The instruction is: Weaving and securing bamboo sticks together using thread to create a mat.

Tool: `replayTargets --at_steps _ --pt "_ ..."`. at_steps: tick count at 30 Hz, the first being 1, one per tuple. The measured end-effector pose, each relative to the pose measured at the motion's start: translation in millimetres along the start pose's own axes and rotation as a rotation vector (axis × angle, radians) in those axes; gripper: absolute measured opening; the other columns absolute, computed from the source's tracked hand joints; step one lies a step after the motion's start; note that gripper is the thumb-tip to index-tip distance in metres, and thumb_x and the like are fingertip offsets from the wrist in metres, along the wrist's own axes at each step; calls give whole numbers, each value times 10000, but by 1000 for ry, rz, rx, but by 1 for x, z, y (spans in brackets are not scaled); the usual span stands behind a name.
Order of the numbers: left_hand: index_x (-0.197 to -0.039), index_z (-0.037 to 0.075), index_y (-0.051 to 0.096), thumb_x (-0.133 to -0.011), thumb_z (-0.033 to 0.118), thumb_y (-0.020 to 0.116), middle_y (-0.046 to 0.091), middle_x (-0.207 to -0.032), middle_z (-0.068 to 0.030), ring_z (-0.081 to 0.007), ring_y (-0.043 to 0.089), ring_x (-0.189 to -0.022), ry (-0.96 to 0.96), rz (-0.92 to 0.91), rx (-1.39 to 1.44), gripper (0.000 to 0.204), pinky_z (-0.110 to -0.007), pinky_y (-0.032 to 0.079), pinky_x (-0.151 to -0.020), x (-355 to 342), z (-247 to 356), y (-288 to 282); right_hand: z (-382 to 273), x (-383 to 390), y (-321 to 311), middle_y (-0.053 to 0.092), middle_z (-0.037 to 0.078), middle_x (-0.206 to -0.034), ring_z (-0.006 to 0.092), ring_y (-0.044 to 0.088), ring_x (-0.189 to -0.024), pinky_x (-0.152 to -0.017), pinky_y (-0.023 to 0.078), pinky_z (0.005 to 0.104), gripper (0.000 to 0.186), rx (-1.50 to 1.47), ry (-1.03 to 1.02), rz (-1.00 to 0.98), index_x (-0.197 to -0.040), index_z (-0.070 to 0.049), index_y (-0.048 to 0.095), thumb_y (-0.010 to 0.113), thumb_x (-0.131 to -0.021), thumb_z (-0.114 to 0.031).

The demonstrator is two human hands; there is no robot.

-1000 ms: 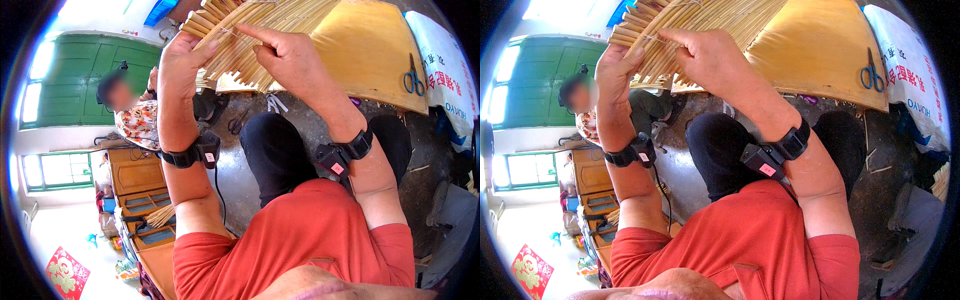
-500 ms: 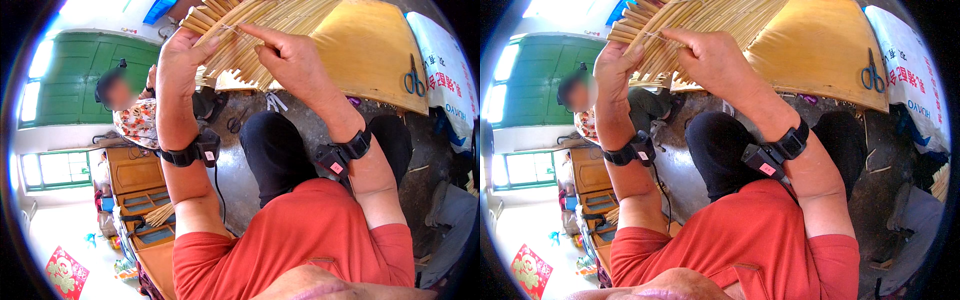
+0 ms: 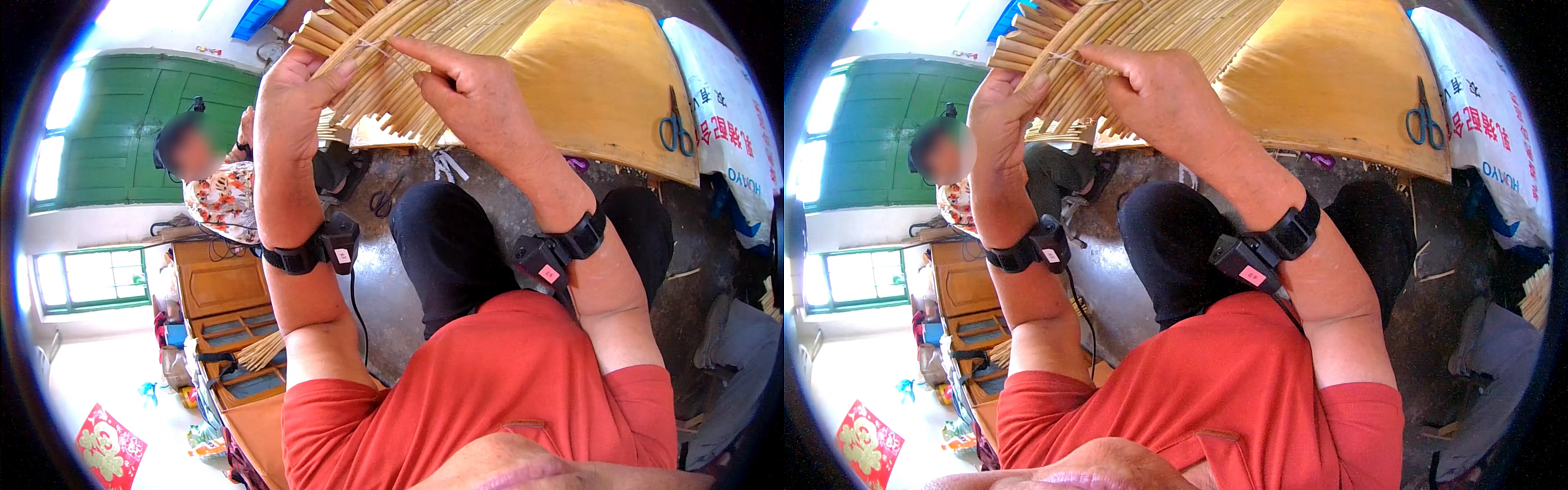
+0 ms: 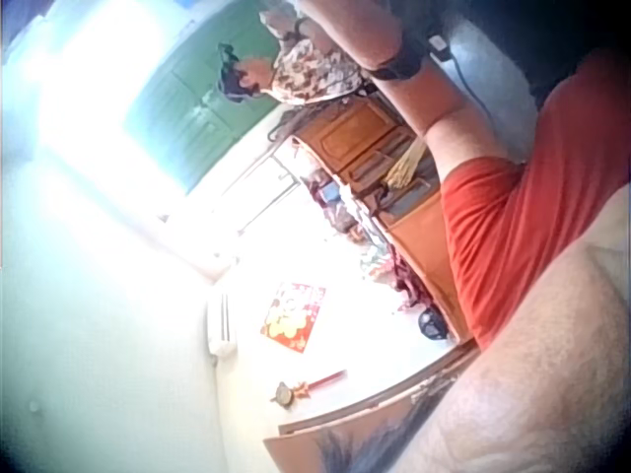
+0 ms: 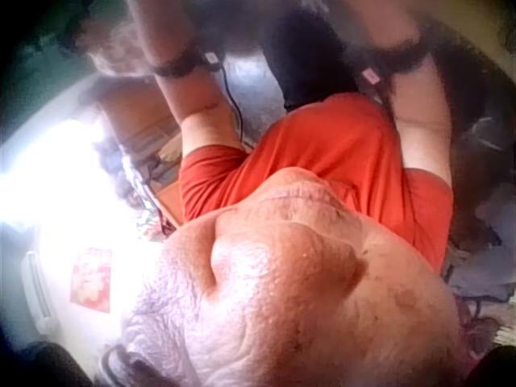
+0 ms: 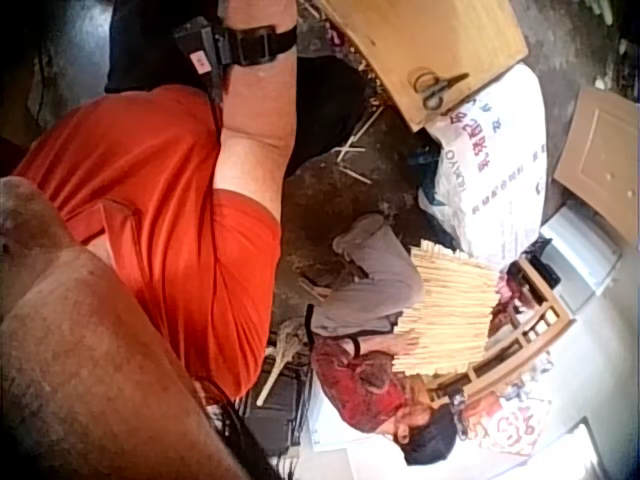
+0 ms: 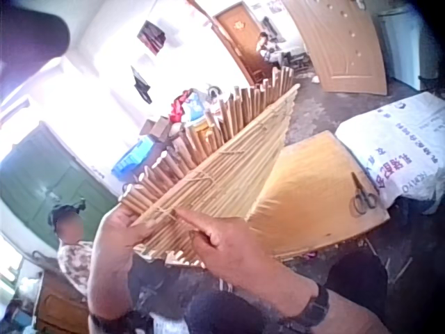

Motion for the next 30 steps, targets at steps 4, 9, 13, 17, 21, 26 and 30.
replayTargets --at_steps 4,9,13,17,21,26,30 --pt "-1215 -40 606 -850 24 730 702 -1075 -126 -172 684 -929 5 -17 28 391 -294 548 -838 -1 0 1 2 0 0 389 42 -616 58 386 -554 -507 374 243 400 -26 1 3 -1302 -156 653 604 -915 -65" --pt "-1209 -39 607 -849 25 732 702 -1075 -129 -171 683 -930 -15 -32 -20 386 -298 545 -845 -1 0 -1 2 0 -1 369 34 -613 56 374 -554 -502 367 242 409 -17 -12 7 -1303 -173 655 609 -913 -60" --pt "-1210 -39 608 -849 25 731 701 -1086 -131 -175 684 -939 -12 -40 -25 386 -300 544 -852 -1 1 0 0 0 -1 359 36 -607 61 375 -548 -500 368 248 415 -3 -21 6 -1308 -176 651 607 -911 -61" --pt "-1223 -38 604 -852 27 729 697 -1102 -135 -179 681 -958 0 -14 -16 397 -303 541 -863 0 0 1 0 1 -2 366 45 -601 68 383 -539 -499 374 257 419 -15 -15 2 -1311 -174 648 601 -907 -71" --pt "-1233 -39 601 -854 33 727 694 -1111 -137 -183 677 -975 -4 -20 18 406 -308 536 -879 0 0 3 -1 -1 -2 377 56 -594 70 393 -535 -498 383 263 415 25 -36 12 -1306 -172 651 594 -906 -79" --pt "-1240 -42 598 -844 42 736 694 -1115 -132 -172 670 -975 12 -27 -55 429 -298 524 -894 2 1 6 -7 -2 -5 394 19 -586 49 395 -537 -493 377 249 380 -2 0 23 -1269 -139 677 584 -906 -74" --pt "-1241 -44 601 -824 58 754 697 -1115 -125 -162 663 -970 88 -5 -88 456 -291 518 -891 10 4 13 -7 2 -10 417 -34 -597 22 381 -544 -483 348 229 362 -86 184 -25 -1244 -111 691 587 -901 -60"
Point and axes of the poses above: each hand's wrist, its own x-axis away from the middle knuckle, its own y-axis out of the palm, z = x × y, the point moved 6 cm from there along -x, towards the middle knuckle
